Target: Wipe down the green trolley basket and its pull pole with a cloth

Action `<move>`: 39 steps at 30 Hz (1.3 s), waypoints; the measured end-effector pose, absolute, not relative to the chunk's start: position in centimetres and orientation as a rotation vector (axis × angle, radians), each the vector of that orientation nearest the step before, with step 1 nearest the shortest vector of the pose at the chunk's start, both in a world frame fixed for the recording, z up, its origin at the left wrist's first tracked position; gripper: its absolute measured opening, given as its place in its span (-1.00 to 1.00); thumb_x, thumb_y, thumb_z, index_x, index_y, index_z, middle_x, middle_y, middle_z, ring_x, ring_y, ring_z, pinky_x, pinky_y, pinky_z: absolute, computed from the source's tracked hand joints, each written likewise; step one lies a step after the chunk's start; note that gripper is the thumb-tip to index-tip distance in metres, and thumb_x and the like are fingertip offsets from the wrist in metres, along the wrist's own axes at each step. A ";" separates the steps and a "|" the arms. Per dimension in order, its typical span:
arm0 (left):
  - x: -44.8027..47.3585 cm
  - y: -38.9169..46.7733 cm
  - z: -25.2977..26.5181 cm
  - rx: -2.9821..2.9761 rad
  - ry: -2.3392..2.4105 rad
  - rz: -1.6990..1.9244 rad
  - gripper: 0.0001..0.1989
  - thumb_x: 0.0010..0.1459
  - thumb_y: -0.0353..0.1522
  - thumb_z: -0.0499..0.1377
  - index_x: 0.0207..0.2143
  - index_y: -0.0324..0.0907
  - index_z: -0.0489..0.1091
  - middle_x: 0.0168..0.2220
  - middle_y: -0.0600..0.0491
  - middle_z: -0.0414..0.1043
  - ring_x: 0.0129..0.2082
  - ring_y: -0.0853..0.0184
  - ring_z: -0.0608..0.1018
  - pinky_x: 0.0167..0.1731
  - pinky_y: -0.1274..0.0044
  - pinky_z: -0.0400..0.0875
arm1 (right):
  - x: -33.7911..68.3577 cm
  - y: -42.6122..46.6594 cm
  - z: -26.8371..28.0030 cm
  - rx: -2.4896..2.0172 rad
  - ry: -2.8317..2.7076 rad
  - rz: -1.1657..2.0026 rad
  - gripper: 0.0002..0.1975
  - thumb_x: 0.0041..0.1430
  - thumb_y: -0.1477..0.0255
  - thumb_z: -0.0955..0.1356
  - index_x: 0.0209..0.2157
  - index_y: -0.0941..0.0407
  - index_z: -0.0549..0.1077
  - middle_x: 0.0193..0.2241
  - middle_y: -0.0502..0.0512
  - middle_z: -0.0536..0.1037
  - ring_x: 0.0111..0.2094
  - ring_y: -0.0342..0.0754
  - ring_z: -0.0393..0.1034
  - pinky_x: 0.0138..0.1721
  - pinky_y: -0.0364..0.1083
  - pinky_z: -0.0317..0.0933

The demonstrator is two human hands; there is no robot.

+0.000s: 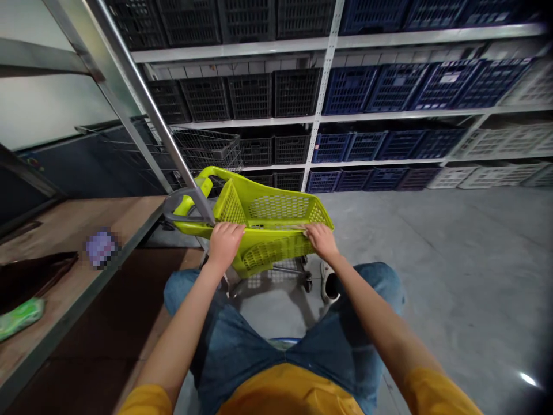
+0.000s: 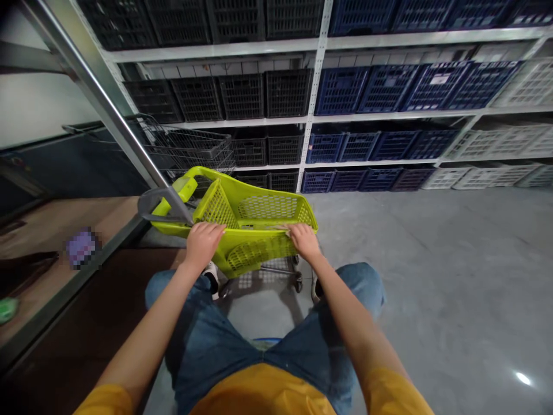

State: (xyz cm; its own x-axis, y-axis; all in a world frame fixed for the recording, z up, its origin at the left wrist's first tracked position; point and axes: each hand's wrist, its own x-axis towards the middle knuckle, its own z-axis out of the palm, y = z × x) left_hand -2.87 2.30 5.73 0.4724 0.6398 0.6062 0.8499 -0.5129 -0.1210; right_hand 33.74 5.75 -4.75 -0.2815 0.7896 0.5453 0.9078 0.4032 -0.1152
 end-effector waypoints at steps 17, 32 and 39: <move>-13.6 4.2 11.5 -1.903 -1.537 -1.511 -0.36 0.23 -0.10 0.19 0.26 -0.18 0.16 0.17 -0.22 0.31 0.09 0.16 0.46 0.03 0.33 0.44 | 34.7 5.7 -6.5 -1.509 -1.900 -0.433 -0.67 0.36 0.37 0.14 -0.11 0.18 0.47 -0.19 0.29 0.54 -0.12 0.14 0.31 -0.05 0.09 0.14; -13.3 4.0 10.7 -1.985 -1.505 -1.487 -0.22 0.19 -0.09 0.24 0.33 -0.14 0.01 0.24 -0.26 0.18 0.16 0.10 0.37 -0.03 0.36 0.47 | 7.1 4.2 1.4 -1.079 -2.048 -0.092 -0.51 0.43 0.36 0.10 0.34 -0.01 0.18 0.05 0.25 0.47 0.03 0.18 0.34 0.04 0.14 0.21; -12.0 3.7 10.9 -1.939 -1.539 -1.482 -0.13 0.08 -0.07 0.33 0.32 -0.11 0.03 0.16 -0.22 0.24 0.14 0.07 0.39 0.06 0.25 0.40 | 16.9 6.6 -1.3 -1.009 -2.221 -0.135 -0.57 0.43 0.36 0.13 0.21 0.17 0.34 0.00 0.28 0.52 -0.03 0.10 0.34 0.02 0.06 0.22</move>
State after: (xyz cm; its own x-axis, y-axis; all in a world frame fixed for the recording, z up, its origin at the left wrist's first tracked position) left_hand -12.02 3.72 10.90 -0.0787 0.5751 0.8143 0.8354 -0.4076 0.3687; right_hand 16.92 6.59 -1.34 -0.4649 0.6275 0.6246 0.6985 0.6935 -0.1768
